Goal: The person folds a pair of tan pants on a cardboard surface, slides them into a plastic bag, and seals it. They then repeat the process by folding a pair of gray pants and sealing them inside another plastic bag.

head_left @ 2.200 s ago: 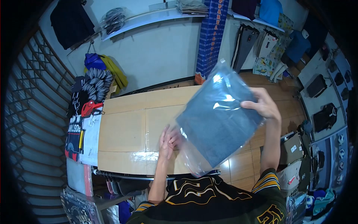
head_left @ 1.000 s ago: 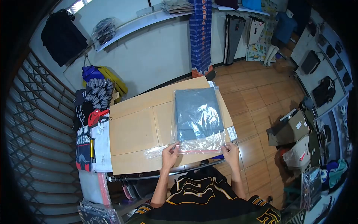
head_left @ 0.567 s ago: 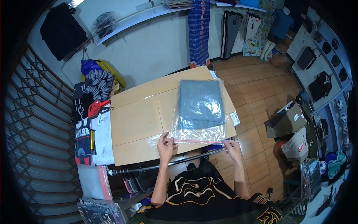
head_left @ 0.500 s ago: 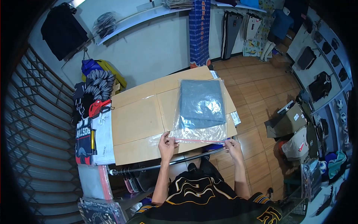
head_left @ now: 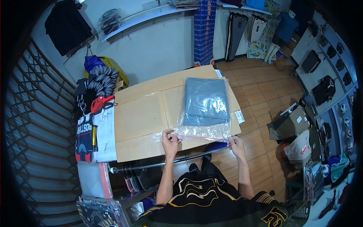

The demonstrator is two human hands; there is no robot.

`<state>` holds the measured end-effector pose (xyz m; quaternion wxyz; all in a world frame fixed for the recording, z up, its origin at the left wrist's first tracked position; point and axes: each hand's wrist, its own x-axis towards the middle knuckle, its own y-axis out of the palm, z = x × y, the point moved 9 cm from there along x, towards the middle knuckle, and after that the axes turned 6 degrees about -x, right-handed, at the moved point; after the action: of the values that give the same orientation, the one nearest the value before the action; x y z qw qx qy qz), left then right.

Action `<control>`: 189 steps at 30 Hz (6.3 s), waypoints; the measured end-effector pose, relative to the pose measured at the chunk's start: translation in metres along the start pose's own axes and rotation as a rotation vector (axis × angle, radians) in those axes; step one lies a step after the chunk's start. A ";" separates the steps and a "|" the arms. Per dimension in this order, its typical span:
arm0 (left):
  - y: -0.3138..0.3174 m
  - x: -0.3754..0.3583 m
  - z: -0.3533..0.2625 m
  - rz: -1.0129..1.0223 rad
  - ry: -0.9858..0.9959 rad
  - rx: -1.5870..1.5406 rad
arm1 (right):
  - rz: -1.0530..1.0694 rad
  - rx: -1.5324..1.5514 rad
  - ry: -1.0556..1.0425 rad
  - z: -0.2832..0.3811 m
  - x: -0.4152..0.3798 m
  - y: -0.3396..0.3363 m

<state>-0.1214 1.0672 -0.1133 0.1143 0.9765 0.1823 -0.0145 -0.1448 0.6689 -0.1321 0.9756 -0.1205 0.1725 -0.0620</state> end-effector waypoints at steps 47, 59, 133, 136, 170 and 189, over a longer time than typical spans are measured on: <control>0.011 -0.001 0.000 0.112 0.012 0.109 | -0.022 0.232 -0.013 -0.006 -0.002 0.028; 0.014 -0.005 -0.006 0.105 0.053 0.149 | -0.071 0.372 0.109 -0.006 -0.012 0.026; 0.051 -0.017 -0.015 0.219 0.102 0.391 | 0.024 0.303 0.095 0.010 -0.016 0.077; 0.053 -0.017 -0.015 0.202 0.152 0.492 | 0.016 0.285 0.053 0.008 -0.012 0.078; 0.074 -0.025 -0.007 0.256 0.134 0.436 | 0.042 0.327 0.094 0.023 -0.013 0.093; 0.082 -0.027 0.001 0.282 0.066 0.430 | 0.122 0.284 0.115 0.031 -0.015 0.108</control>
<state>-0.1172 0.9831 -0.0948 -0.1010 0.9940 0.0408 -0.0052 -0.1390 0.7817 -0.1270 0.9733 0.0333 0.2248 -0.0332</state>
